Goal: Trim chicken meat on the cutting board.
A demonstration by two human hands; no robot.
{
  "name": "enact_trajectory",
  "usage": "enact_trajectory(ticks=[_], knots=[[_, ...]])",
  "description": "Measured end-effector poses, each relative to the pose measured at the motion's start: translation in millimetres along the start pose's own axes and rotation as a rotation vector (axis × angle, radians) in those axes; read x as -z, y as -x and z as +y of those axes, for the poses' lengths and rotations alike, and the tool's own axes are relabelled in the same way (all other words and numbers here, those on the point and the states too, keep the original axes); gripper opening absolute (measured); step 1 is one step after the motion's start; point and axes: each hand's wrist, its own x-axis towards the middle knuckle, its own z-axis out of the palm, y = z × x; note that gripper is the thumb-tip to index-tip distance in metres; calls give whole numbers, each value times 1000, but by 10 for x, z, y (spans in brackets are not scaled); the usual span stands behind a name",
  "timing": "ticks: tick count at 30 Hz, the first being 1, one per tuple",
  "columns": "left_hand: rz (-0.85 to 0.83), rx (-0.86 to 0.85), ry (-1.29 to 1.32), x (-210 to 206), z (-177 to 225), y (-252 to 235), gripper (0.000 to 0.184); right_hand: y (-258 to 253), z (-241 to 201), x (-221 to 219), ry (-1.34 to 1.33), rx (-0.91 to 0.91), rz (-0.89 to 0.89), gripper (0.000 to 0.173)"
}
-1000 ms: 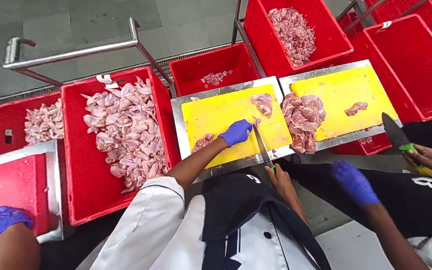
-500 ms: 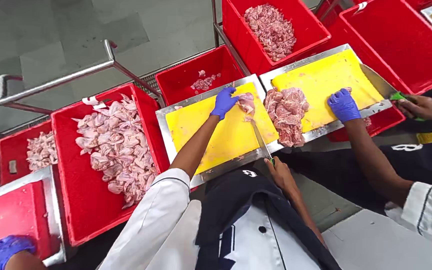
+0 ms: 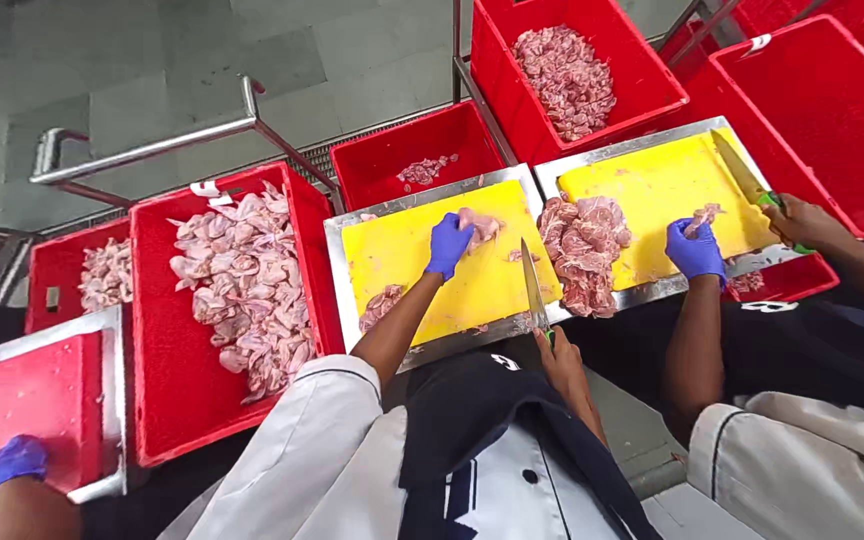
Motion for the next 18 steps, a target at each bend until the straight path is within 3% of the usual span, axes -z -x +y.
enact_trajectory(ticks=[3, 5, 8, 11, 14, 18], knots=[[31, 125, -205, 239, -304, 288, 59, -137, -237, -51, 77, 16, -95, 52], [56, 93, -295, 400, -324, 378, 53, -228, -408, -77, 160, 32, -162, 53], [59, -285, -330, 484, -437, 273, 29, -370, -707, -102, 273, 81, -221, 55], [-72, -683, -415, 423, -561, 64, 31, -473, -942, -109, 339, 88, -280, 56], [-216, -765, -491, 453, -597, -109, 33, -563, -1175, -189, 370, 43, -293, 55], [-284, -825, -463, 490, -652, -177, 33, -902, -1617, -476, 402, 15, -230, 55]])
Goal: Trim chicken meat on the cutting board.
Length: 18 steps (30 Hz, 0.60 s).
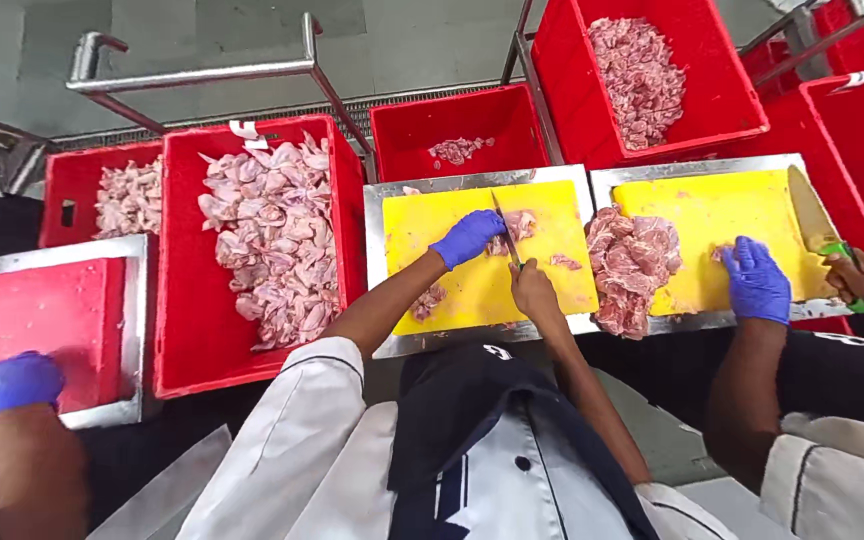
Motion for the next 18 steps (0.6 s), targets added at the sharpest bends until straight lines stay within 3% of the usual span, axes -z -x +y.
enact_trajectory(ticks=[4, 9, 13, 18], knots=[[18, -86, -6, 35, -106, -1, 31, -266, -349, 81, 19, -6, 30, 54], [51, -107, -21, 41, -159, 29, 30, 487, 321, -260, 41, -150, -2, 58], [44, 37, -157, 94, -99, 185, 25, 1004, 657, -416, 129, -224, -10, 58], [55, 341, -166, 115, 10, 732, 31, 1074, 509, -427, 105, -173, 60, 51]])
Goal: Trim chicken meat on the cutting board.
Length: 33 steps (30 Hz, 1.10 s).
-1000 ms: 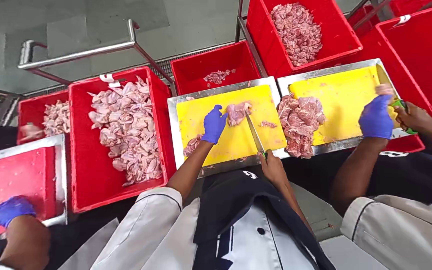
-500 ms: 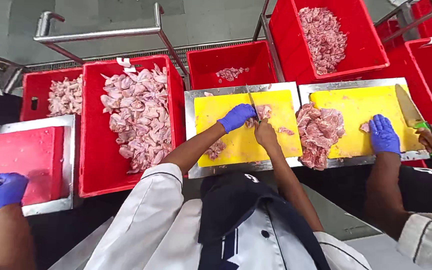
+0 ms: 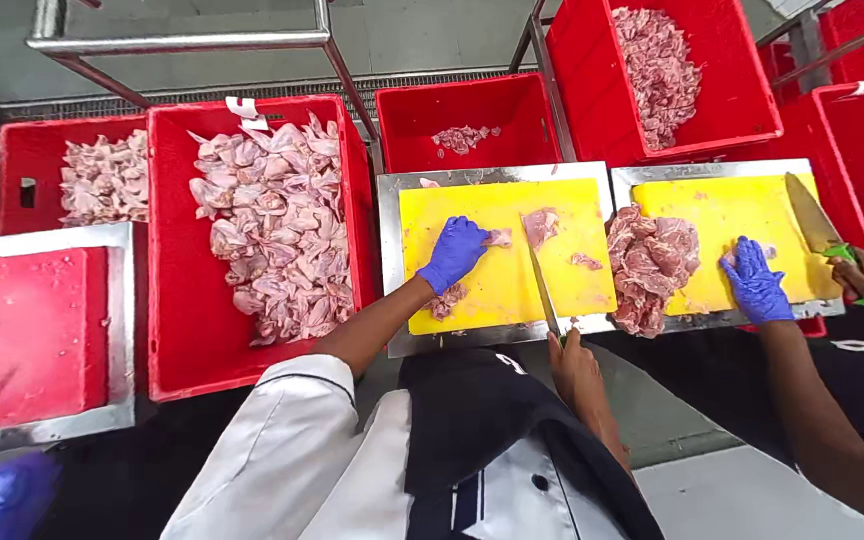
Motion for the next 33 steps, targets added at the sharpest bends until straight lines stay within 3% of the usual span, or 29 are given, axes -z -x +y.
enact_trajectory(ticks=[5, 9, 16, 19, 22, 26, 30, 33], knots=[[40, 160, 254, -14, -82, 188, 42, -57, -375, -19, -15, 165, -120, 54], [-4, 93, 271, -11, -70, 125, 27, -164, -644, 11, 42, 188, -179, 54], [-218, -68, 232, 32, -46, 142, 30, -782, -1388, -20, -105, 266, -70, 53], [-250, -24, 256, 89, 9, 210, 39, -719, -1232, -37, -156, 297, -59, 54], [-38, 170, 348, 187, -29, 83, 35, -391, -819, -19, -235, 275, 5, 53], [35, 37, 342, 39, 6, -126, 29, -161, -467, 72, -122, 154, -87, 54], [-66, 8, 301, -29, 13, -242, 25, -326, -617, 82, -116, 172, -167, 55], [-109, -26, 292, -35, 5, -223, 23, -662, -988, 8, -194, 192, -110, 56]])
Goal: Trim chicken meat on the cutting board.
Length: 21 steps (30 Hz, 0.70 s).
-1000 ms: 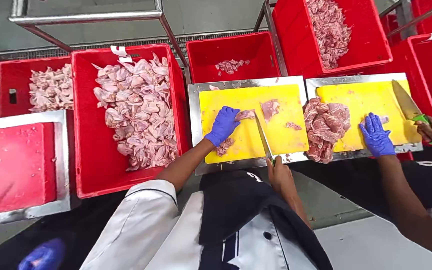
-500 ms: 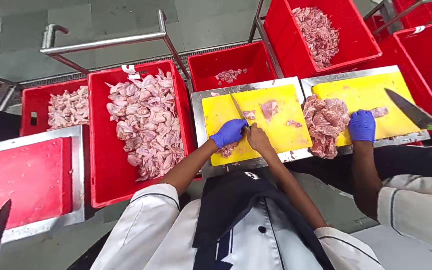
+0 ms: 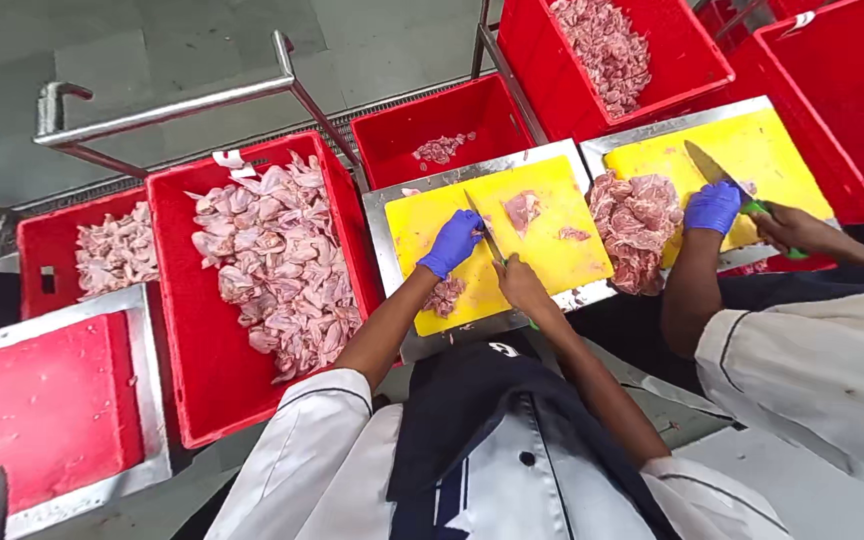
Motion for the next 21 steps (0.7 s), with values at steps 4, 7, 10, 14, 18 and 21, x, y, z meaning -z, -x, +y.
enact_trajectory(ticks=[4, 7, 10, 14, 18, 21], knots=[[65, -21, -17, -58, -21, 29, 21, -185, -165, 0, 1, -4, 11, 54], [208, 195, -88, -16, 0, 9, 24, 92, 128, -73, 13, -32, -8, 54], [261, 457, -186, 189, -13, 76, 27, 409, 605, -112, 4, -49, -81, 55], [274, 283, -232, 126, 46, 136, 36, 630, 1005, 52, -65, -12, -33, 55], [178, -86, -68, -108, 282, -309, 29, 565, 911, 441, -8, -84, 102, 54], [75, -253, -21, -265, 407, -633, 25, 404, 835, 633, 109, -112, 59, 55]])
